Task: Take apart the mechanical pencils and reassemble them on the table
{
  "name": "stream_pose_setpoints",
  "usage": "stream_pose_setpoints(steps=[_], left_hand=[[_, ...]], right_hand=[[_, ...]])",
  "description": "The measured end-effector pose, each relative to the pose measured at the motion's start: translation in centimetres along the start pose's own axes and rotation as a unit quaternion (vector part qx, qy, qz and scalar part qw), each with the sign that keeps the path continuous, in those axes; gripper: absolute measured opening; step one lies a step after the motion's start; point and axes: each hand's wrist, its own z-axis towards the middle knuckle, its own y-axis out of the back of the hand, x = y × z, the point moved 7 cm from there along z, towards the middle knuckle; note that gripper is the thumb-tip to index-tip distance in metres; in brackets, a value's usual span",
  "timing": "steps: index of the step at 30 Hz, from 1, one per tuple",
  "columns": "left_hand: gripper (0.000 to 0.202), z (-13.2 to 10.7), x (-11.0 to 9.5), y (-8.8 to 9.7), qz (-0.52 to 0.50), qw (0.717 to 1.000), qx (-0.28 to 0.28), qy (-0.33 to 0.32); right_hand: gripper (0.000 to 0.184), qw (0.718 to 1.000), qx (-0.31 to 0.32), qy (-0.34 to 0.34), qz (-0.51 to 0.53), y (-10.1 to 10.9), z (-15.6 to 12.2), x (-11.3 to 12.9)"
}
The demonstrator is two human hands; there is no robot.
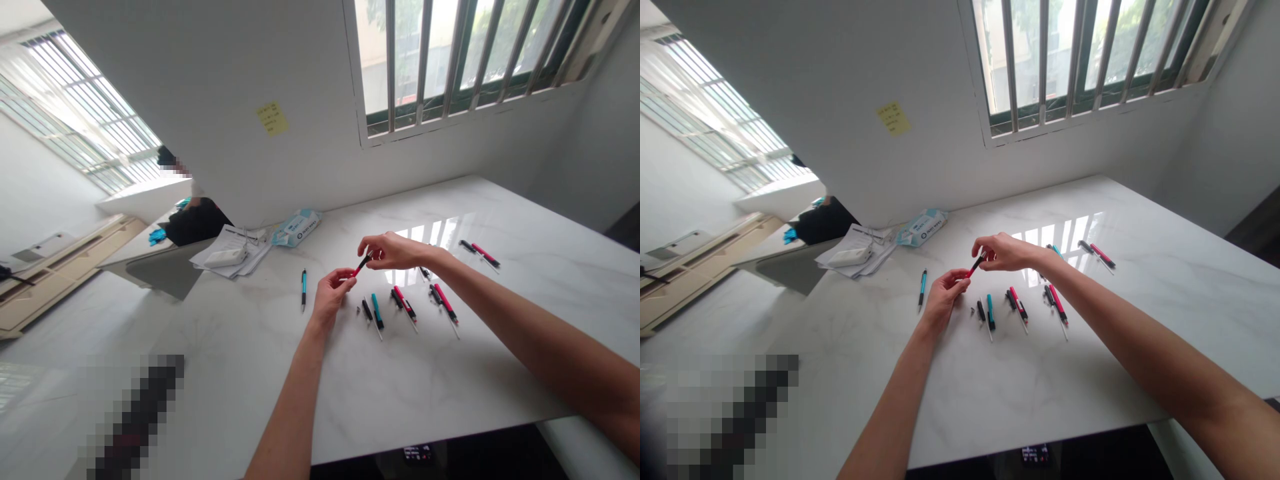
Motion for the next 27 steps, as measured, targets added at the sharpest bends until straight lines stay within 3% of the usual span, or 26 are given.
stream_pose_setpoints(steps=[22, 25, 27], left_hand=[[0.032, 0.19, 0.32, -0.02, 0.009, 1.0, 0.014, -0.011], [0.032, 0.23, 0.35, -0.08, 0.011, 1.0, 0.016, -0.012], [0.031, 0.26, 0.38, -0.09, 0.012, 1.0, 0.012, -0.011]], right_hand=[[0.026, 0.999, 0.008, -0.013, -0.039, -0.11, -0.05, -0.19], [0.035, 1.0, 0.002, 0.007, -0.012, -0.05, -0.03, -0.2], [0.031, 1.0, -0.003, 0.022, -0.001, -0.02, 0.01, -0.14]])
